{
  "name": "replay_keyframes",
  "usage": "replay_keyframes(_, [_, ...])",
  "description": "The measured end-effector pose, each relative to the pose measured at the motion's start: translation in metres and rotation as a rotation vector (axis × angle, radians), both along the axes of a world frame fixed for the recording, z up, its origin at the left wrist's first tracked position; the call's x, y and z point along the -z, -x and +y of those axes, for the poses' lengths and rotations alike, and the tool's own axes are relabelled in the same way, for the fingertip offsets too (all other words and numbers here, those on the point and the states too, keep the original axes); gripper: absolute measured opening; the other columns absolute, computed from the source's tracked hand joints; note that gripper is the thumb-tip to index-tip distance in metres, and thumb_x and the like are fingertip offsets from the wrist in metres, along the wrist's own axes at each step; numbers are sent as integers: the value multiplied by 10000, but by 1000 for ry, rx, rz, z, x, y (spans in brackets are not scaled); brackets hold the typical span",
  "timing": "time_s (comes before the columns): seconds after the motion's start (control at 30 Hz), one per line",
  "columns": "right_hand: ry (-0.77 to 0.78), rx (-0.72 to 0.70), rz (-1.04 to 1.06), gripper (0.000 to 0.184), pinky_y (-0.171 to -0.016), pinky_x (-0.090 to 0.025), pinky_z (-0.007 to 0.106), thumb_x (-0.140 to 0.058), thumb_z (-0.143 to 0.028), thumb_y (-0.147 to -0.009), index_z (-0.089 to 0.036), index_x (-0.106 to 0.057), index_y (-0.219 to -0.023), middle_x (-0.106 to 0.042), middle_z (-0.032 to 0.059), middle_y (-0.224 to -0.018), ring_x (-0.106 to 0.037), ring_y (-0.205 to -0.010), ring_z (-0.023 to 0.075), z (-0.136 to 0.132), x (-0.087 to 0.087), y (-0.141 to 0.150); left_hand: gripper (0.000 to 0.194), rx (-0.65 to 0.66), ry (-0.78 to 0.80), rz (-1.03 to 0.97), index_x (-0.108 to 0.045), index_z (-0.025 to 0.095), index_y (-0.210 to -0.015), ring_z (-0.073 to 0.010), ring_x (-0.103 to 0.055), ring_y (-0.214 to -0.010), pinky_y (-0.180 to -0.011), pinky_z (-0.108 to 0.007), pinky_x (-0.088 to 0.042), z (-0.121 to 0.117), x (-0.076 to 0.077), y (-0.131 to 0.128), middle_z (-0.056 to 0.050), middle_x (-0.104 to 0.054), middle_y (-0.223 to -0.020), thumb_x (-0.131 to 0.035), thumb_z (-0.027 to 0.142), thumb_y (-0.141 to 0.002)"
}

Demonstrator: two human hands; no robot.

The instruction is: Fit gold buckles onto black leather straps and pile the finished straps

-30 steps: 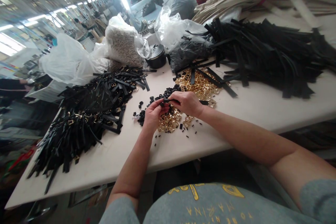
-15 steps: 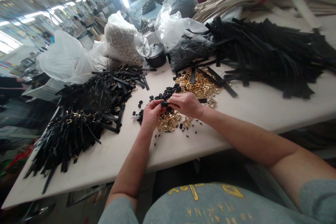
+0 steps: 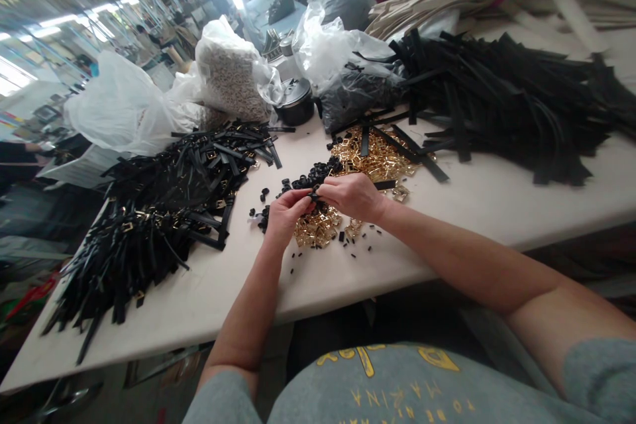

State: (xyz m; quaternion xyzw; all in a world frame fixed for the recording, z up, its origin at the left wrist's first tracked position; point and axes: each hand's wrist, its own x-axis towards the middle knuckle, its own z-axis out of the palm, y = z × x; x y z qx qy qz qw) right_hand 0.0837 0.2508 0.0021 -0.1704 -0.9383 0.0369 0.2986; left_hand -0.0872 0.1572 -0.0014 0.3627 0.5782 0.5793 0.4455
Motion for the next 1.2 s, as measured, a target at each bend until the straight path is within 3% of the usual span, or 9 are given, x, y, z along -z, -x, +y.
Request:
replay_keyframes(0.1, [23,-6,19,358,-546,-257,270,-417,-345,-1021,-177,-666,-824,-643,18,-742,-521,-625,115,0,3,1,339,-30,-74,120,-757,162,-907,-126,-678,-692,-716,-261,-565,0,3,-6,-37,-756,-816,-852,332,-630])
replay_keyframes(0.23, [61,-23,42,348,-571,-314,260,-428,-368,-1020,-179,-678,-867,-691,26,-798,-574,-656,120,0,5,3,364,16,-39,28,-746,155,-907,-117,-669,-641,-680,-263,-569,-1,0,-5,-36,-749,-787,-854,365,-630])
replay_keyframes(0.4, [223,22,99,303,-619,-401,253,-473,-354,-997,-201,-618,-1214,-747,20,-879,-639,-695,135,3,4,2,357,-25,-51,0,-736,163,-898,-102,-671,-632,-667,-239,-568,-1,-4,2,-23,-743,-786,-863,352,-623])
replay_keyframes(0.47, [230,44,110,311,-630,-421,252,-441,-306,-1009,-207,-605,-1254,-756,21,-892,-656,-703,134,2,6,3,351,-6,-32,-17,-732,160,-880,-108,-677,-637,-672,-247,-577,0,-3,-2,-23,-741,-785,-864,349,-615])
replay_keyframes(0.6, [226,-30,120,292,-638,-444,238,-436,-299,-1015,-216,-637,-1210,-762,27,-989,-681,-760,125,-3,9,6,329,63,3,-39,-715,157,-813,-118,-677,-626,-671,-262,-587,1,-1,-13,-4,-722,-718,-874,329,-582])
replay_keyframes(0.73, [231,-14,140,304,-639,-444,249,-427,-323,-1023,-218,-635,-1218,-763,33,-979,-681,-749,132,-3,8,6,338,30,1,-2,-705,162,-825,-112,-664,-592,-632,-253,-579,0,-5,-9,1,-714,-709,-866,353,-597])
replay_keyframes(0.87, [193,-13,87,299,-637,-422,262,-527,-420,-974,-193,-677,-1099,-763,44,-930,-678,-746,156,2,7,4,322,-38,-18,47,-675,160,-745,-85,-612,-521,-550,-210,-525,1,-5,0,24,-663,-636,-856,392,-614])
replay_keyframes(1.0, [217,-26,13,280,-609,-393,263,-567,-434,-943,-189,-700,-918,-740,43,-818,-658,-703,162,4,7,3,273,-10,-98,110,-671,166,-741,-74,-577,-523,-539,-200,-487,3,-2,-4,32,-644,-616,-837,360,-645])
replay_keyframes(1.2, [191,-39,-23,289,-596,-387,279,-558,-447,-919,-206,-691,-830,-702,36,-717,-624,-638,168,11,2,-3,285,-16,-111,96,-642,174,-718,-75,-577,-530,-543,-207,-489,7,-1,-5,41,-627,-607,-827,375,-637])
